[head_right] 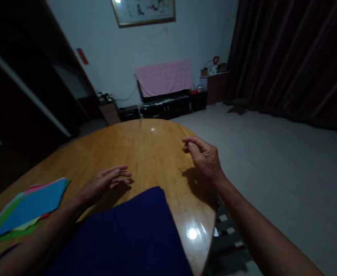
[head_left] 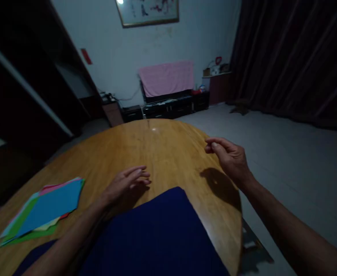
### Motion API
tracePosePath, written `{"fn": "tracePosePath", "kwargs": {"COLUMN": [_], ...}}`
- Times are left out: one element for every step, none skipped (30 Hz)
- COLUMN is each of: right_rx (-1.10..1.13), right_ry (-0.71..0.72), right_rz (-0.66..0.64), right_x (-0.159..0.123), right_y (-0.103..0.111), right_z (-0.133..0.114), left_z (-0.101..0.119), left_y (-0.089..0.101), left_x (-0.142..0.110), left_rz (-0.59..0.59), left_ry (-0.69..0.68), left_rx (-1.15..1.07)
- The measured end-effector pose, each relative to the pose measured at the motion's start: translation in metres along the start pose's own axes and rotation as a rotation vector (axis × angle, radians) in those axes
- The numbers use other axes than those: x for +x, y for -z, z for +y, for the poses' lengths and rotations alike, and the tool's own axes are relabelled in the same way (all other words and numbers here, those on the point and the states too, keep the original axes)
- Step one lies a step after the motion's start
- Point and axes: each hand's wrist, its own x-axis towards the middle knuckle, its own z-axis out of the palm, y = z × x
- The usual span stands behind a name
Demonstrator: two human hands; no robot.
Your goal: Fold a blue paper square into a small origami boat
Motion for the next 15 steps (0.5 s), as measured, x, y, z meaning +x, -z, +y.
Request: {"fn": "tracePosePath", "kwargs": {"right_rx": [0.044, 0.078, 0.094, 0.083, 0.054, 0.018, -0.024, -0.063, -0.091, -0.089, -0.078, -0.064, -0.043, -0.039, -0.039], "right_ry": [0.058, 0.109, 0.162, 0.204, 0.246, 0.285, 0.305, 0.303, 0.279, 0.227, 0.155, 0.063, -0.021, -0.041, -0.048], "right_rz": [-0.142, -0.279, -0.431, -0.577, -0.714, -0.828, -0.908, -0.959, -0.994, -1.007, -1.023, -1.001, -0.985, -0.981, -0.984], "right_x": [0.005, 0.008, 0.011, 0.013, 0.016, 0.019, 0.021, 0.023, 0.024, 0.024, 0.023, 0.02, 0.016, 0.011, 0.005], "right_y": [-0.026, -0.053, -0.079, -0.106, -0.133, -0.158, -0.183, -0.207, -0.228, -0.249, -0.267, -0.284, -0.299, -0.313, -0.324], "right_z": [-0.024, -0.044, -0.06, -0.071, -0.079, -0.083, -0.085, -0.086, -0.085, -0.084, -0.083, -0.083, -0.083, -0.083, -0.085], "left_z": [0.003, 0.004, 0.005, 0.004, 0.004, 0.003, 0.003, 0.002, 0.002, 0.002, 0.002, 0.002, 0.001, -0.001, -0.003], "left_y": [0.005, 0.012, 0.02, 0.03, 0.04, 0.052, 0.066, 0.08, 0.097, 0.115, 0.134, 0.154, 0.174, 0.191, 0.207], "left_x": [-0.002, -0.003, -0.005, -0.008, -0.011, -0.014, -0.016, -0.019, -0.02, -0.022, -0.023, -0.024, -0.025, -0.026, -0.028], "left_rz": [-0.043, -0.068, -0.087, -0.107, -0.121, -0.142, -0.146, -0.117, -0.085, -0.013, 0.061, 0.187, 0.324, 0.437, 0.534], "left_ry": [-0.018, -0.034, -0.056, -0.079, -0.108, -0.121, -0.126, -0.138, -0.135, -0.131, -0.128, -0.11, -0.083, -0.043, 0.007], "left_rx": [0.052, 0.109, 0.165, 0.219, 0.297, 0.38, 0.427, 0.459, 0.5, 0.544, 0.59, 0.641, 0.701, 0.776, 0.835]}}
